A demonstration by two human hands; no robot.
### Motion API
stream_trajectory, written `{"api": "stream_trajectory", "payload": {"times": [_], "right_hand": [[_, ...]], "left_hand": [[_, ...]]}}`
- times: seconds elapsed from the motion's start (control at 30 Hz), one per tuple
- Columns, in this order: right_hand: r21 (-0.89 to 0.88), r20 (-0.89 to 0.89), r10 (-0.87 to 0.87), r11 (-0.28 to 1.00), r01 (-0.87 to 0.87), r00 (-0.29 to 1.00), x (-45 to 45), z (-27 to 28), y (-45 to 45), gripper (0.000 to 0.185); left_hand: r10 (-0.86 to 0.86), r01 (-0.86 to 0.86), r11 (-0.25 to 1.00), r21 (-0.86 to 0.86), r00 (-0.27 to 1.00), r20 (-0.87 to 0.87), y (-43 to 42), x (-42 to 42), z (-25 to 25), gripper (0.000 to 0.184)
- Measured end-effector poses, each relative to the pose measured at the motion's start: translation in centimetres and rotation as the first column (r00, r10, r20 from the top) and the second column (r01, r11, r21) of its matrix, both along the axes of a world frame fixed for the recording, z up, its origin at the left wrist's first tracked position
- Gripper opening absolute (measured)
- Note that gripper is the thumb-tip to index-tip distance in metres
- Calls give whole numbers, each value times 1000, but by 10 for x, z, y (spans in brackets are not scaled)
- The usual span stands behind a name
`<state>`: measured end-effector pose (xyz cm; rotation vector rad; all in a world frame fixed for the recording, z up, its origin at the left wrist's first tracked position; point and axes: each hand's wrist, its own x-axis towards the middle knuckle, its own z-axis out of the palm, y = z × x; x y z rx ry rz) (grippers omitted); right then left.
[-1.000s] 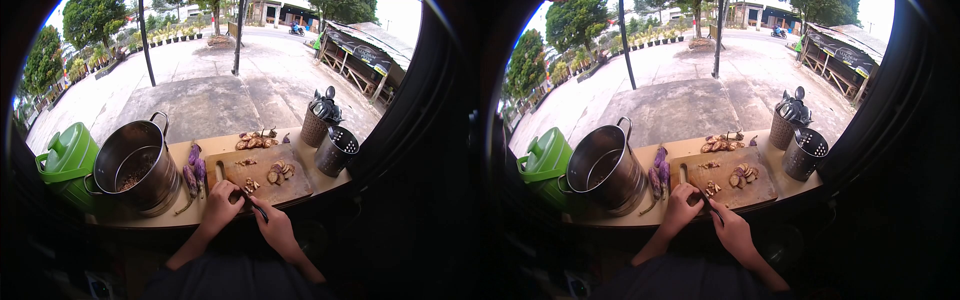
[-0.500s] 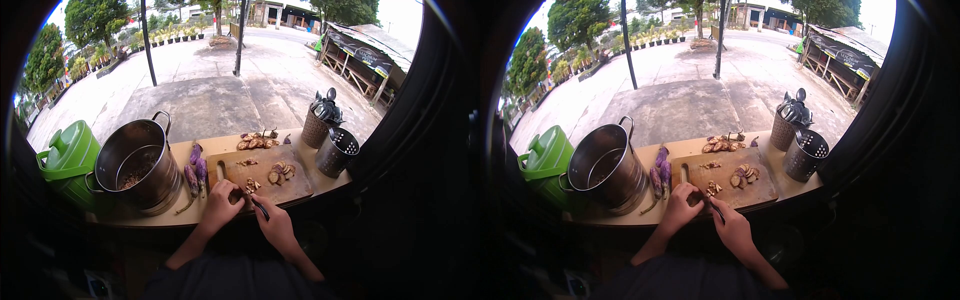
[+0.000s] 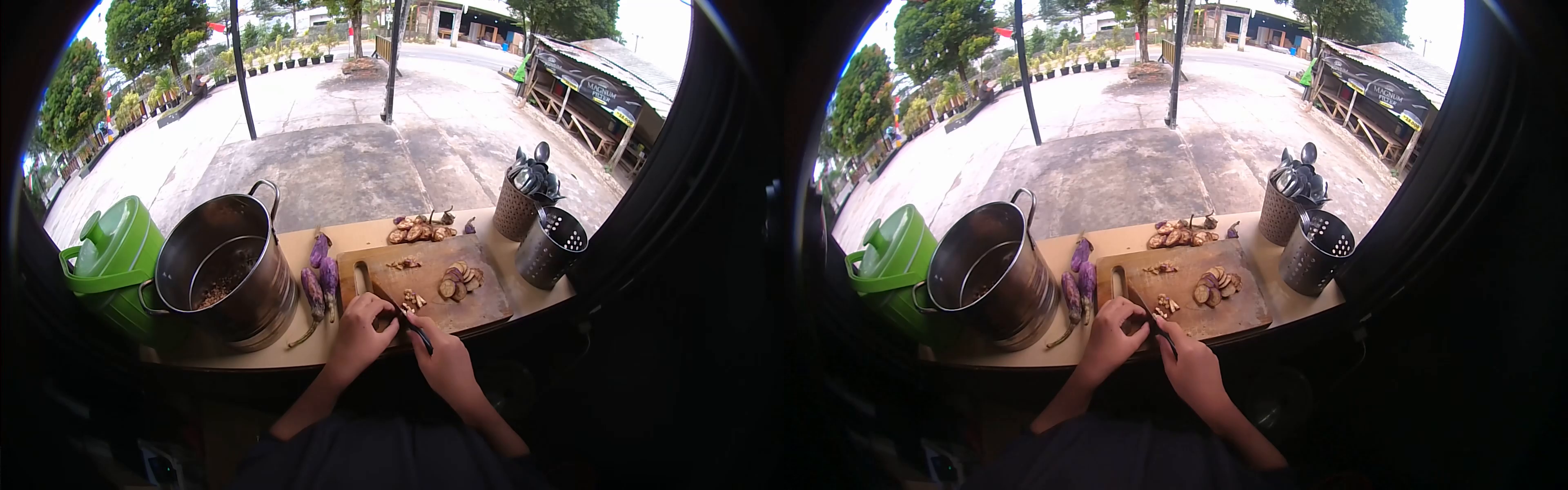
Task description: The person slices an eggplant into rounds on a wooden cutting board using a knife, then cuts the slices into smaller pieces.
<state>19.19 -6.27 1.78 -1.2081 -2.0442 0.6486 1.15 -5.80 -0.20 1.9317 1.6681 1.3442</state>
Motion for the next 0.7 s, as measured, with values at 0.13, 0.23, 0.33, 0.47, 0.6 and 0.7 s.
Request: {"api": "stream_trajectory", "payload": {"times": [0.13, 0.23, 0.33, 0.47, 0.6, 0.7], "right_hand": [[11, -22, 2, 1000, -1, 1000, 2, 4, 3, 30], [44, -104, -4, 999, 9, 995, 3, 4, 0, 30], [48, -99, 13, 999, -9, 995, 5, 6, -5, 30], [-30, -62, -1, 1000, -1, 998, 3, 11, -10, 28], [-26, -34, -10, 1000, 9, 999, -1, 8, -8, 28], [-32, 20, -20, 999, 21, 1000, -4, 8, -3, 28]], "left_hand": [[6, -6, 1000, 22, 1000, -3, 0, 1, 0, 17], [18, -17, 1000, 16, 999, -32, 0, 1, -1, 17], [21, -21, 1000, -3, 999, -31, -1, 1, 0, 18], [25, -25, 1000, 18, 999, -36, 0, 0, -2, 18], [10, -10, 999, 31, 1000, -21, 1, -1, -4, 17], [-2, 2, 1000, 30, 1000, -13, 0, 0, -3, 15]]}}
